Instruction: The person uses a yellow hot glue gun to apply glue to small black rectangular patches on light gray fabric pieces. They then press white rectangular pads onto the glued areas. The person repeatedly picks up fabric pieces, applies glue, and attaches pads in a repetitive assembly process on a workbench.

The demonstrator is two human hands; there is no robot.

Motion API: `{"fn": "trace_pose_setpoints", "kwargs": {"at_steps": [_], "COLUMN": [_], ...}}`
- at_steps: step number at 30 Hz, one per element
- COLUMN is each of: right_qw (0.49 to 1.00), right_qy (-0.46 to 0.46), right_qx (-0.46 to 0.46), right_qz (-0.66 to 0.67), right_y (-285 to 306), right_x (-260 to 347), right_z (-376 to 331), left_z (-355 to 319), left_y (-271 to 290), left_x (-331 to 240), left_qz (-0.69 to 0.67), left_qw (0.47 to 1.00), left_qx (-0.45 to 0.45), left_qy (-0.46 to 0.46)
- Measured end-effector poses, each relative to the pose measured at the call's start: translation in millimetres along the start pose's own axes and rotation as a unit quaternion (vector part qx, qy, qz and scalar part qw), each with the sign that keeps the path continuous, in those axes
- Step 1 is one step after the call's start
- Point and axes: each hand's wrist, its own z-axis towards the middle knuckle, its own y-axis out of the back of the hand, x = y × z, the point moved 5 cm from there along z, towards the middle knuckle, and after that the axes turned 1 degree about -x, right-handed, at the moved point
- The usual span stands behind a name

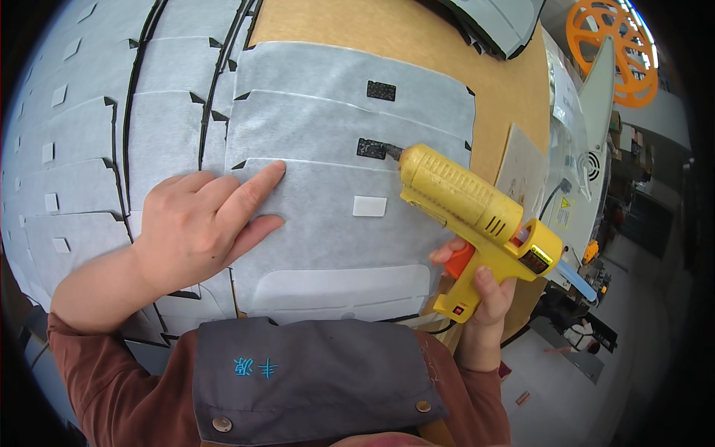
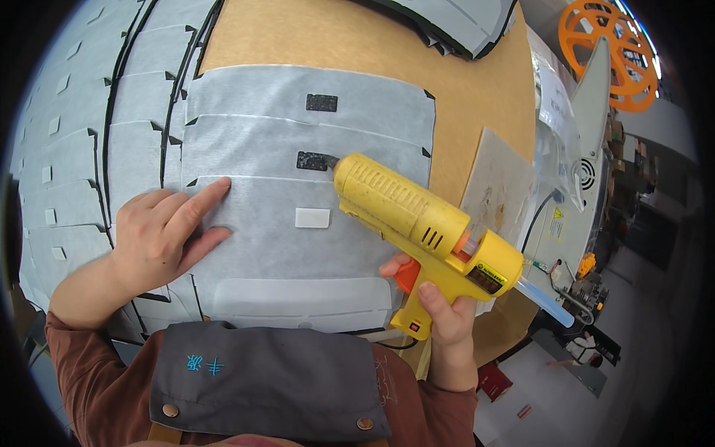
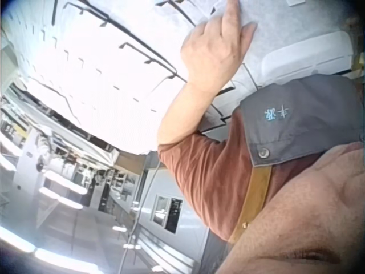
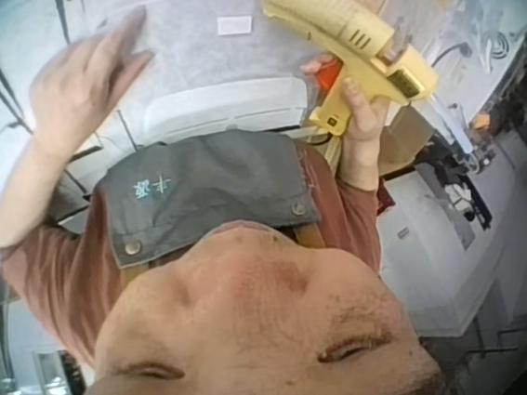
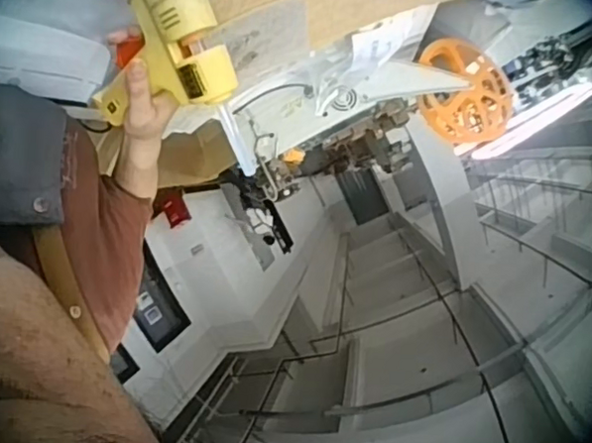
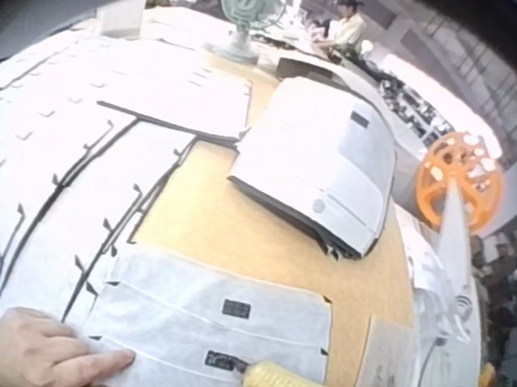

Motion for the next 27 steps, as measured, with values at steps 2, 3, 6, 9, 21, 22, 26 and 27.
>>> {"fn": "trace_pose_setpoints", "kwargs": {"at_steps": [2,3,6,9,21,22,26,27], "right_qw": [1.000,1.000,1.000,1.000,0.999,0.999,0.999,0.999], "right_qy": [0.001,-0.001,-0.007,-0.013,-0.018,-0.014,-0.013,-0.013], "right_qx": [0.001,0.002,0.001,-0.006,0.023,0.025,0.045,0.043], "right_qz": [0.001,0.002,0.007,0.017,0.019,0.021,0.000,0.002], "right_y": [0,1,2,4,-5,-6,-3,-3], "right_x": [0,-1,-1,-3,-2,-3,-4,-4], "right_z": [0,0,-1,-5,3,4,6,6], "left_z": [0,-1,-1,-1,0,-1,-1,-1], "left_y": [0,-1,-1,-2,-1,-1,-1,-1], "left_x": [0,0,1,1,1,1,1,1], "left_qz": [0.002,0.003,0.004,0.006,-0.003,-0.003,-0.001,-0.002], "left_qw": [1.000,1.000,1.000,1.000,1.000,1.000,1.000,1.000], "left_qx": [0.003,0.005,0.008,0.009,0.006,0.005,0.005,0.005], "left_qy": [0.000,0.000,0.000,0.000,0.002,0.001,-0.001,-0.002]}}
